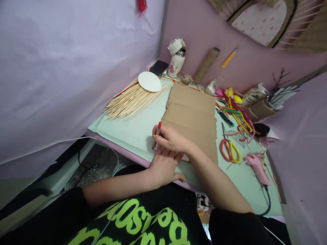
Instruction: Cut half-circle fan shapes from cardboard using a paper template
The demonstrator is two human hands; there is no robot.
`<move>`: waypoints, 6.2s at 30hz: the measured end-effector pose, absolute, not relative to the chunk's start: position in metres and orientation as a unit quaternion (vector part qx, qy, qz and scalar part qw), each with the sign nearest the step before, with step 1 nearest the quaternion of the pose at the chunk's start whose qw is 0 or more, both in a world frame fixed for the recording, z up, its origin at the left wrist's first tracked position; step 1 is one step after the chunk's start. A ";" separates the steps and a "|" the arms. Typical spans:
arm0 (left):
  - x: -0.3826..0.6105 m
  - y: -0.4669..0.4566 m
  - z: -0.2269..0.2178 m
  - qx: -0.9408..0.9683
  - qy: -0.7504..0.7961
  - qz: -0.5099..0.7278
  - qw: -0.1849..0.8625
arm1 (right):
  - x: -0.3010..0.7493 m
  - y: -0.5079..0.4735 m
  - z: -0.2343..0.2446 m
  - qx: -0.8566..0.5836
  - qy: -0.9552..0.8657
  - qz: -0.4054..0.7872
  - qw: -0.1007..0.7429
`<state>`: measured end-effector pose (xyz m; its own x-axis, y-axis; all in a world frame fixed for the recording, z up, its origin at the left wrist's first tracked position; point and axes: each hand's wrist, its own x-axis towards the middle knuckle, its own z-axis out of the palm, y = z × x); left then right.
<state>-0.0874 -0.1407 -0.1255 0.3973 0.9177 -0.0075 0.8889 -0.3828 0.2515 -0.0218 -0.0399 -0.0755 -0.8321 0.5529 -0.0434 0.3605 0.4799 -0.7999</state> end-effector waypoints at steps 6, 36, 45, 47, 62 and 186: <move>-0.087 -0.142 -0.129 0.828 0.546 0.079 0.100 | -0.022 -0.041 -0.077 -0.286 -0.853 0.424 0.105; -0.086 -0.142 -0.131 0.826 0.553 0.084 0.075 | -0.021 -0.037 -0.076 -0.266 -0.866 0.412 0.101; -0.086 -0.141 -0.133 0.828 0.549 0.076 0.082 | -0.015 -0.028 -0.080 -0.273 -0.859 0.416 0.123; -0.086 -0.141 -0.134 0.829 0.548 0.073 0.081 | -0.013 -0.026 -0.082 -0.277 -0.855 0.417 0.138; -0.086 -0.141 -0.136 0.831 0.546 0.091 0.049 | 0.003 -0.013 -0.093 -0.292 -0.808 0.472 0.196; -0.102 -0.164 -0.157 0.860 0.277 0.428 -0.029 | 0.087 -0.180 -0.101 -0.565 -0.519 0.472 0.435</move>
